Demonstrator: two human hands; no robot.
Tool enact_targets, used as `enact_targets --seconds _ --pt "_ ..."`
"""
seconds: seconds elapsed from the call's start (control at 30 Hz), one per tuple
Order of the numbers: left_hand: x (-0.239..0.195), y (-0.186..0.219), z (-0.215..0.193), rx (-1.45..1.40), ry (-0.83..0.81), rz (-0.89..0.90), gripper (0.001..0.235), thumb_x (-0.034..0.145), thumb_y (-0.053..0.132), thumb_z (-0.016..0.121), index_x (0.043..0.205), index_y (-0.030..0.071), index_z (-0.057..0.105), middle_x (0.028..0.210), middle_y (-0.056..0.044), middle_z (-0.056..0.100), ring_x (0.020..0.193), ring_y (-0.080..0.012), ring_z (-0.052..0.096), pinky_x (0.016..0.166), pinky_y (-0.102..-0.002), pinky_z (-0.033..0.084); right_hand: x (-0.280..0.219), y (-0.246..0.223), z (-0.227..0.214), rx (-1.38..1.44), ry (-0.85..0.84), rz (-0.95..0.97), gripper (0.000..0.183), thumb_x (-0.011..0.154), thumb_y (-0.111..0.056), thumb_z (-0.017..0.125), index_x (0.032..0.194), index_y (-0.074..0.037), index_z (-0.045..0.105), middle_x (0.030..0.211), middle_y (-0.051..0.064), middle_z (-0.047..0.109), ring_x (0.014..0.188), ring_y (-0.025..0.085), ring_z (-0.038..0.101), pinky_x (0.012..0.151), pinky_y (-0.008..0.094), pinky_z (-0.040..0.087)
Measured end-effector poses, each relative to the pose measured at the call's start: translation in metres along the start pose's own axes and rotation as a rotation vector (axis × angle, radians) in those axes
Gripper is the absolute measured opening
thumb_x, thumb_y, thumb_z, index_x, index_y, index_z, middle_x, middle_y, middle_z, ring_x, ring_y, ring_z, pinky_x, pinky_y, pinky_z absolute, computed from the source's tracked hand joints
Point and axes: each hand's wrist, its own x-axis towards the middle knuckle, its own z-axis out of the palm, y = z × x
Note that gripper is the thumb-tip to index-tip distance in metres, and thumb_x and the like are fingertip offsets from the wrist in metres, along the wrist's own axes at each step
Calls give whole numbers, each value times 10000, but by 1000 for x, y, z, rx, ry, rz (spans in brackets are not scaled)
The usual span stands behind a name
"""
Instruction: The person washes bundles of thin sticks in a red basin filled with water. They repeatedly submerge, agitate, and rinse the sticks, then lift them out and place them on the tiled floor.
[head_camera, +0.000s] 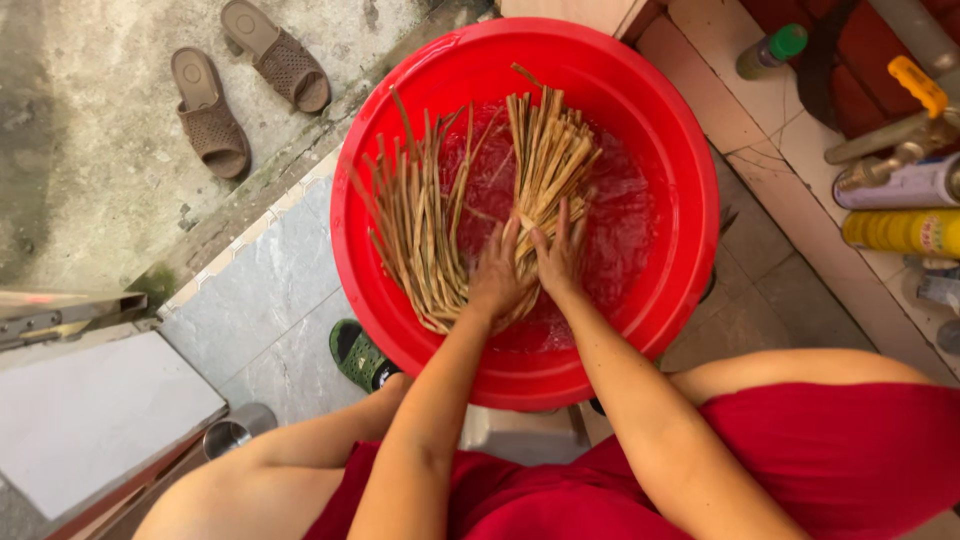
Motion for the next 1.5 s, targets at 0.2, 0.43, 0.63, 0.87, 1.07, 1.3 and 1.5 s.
enact_targets --seconds 0.2,0.43,0.63,0.87,1.07,1.3,1.5 --pt "34 -17 13 23 -481 -319 1080 868 667 519 1677 350 -123 1677 -192 200 1451 -383 424 1137 -460 440 32 18 25 -297 -27 -103 791 1071 -548 410 1661 -189 24 1727 226 -31 1585 454 -23 1259 603 30" --pt "53 -34 19 -135 -364 -266 1009 886 771 481 1651 356 -30 1704 -202 45 1551 -444 184 1230 -588 202 46 44 46 -375 -27 -68 897 983 -532 440 1668 -154 0 1683 302 -30 1532 517 -30 1250 577 50" --pt "31 -12 -20 -301 -381 -338 1178 803 641 682 1659 421 -96 1711 -179 44 1562 -443 107 1230 -637 99 57 37 31 -469 -72 -138 948 962 -535 637 1652 -150 114 1661 293 39 1533 502 64 1265 567 120" --pt "22 -18 -13 -595 -189 -262 1296 656 458 949 1626 215 125 1564 -202 453 1458 -361 419 1193 -455 336 53 46 -12 338 376 130 739 888 -440 623 1555 -164 464 1630 143 403 1485 325 435 1219 468 388" --pt "-1 -3 -3 -844 -22 -165 1028 629 329 925 1521 120 459 1349 -161 687 1207 -285 686 1050 -388 509 -2 42 -27 1410 -312 234 848 912 -651 552 1550 -113 402 1582 136 460 1394 323 468 1129 482 393" --pt "-41 26 -62 -1126 81 158 920 731 273 879 1522 86 449 1339 -138 672 1222 -245 641 1042 -395 512 -54 -51 -66 1303 -186 -140 873 903 -603 651 1532 -43 424 1520 127 526 1368 285 527 1151 435 421" --pt "-60 54 -134 -1079 143 321 970 803 348 860 1592 46 384 1482 -144 589 1377 -245 552 1154 -389 433 -106 -152 -139 1124 -157 -340 756 901 -475 703 1478 -46 470 1444 117 575 1361 267 527 1145 415 429"
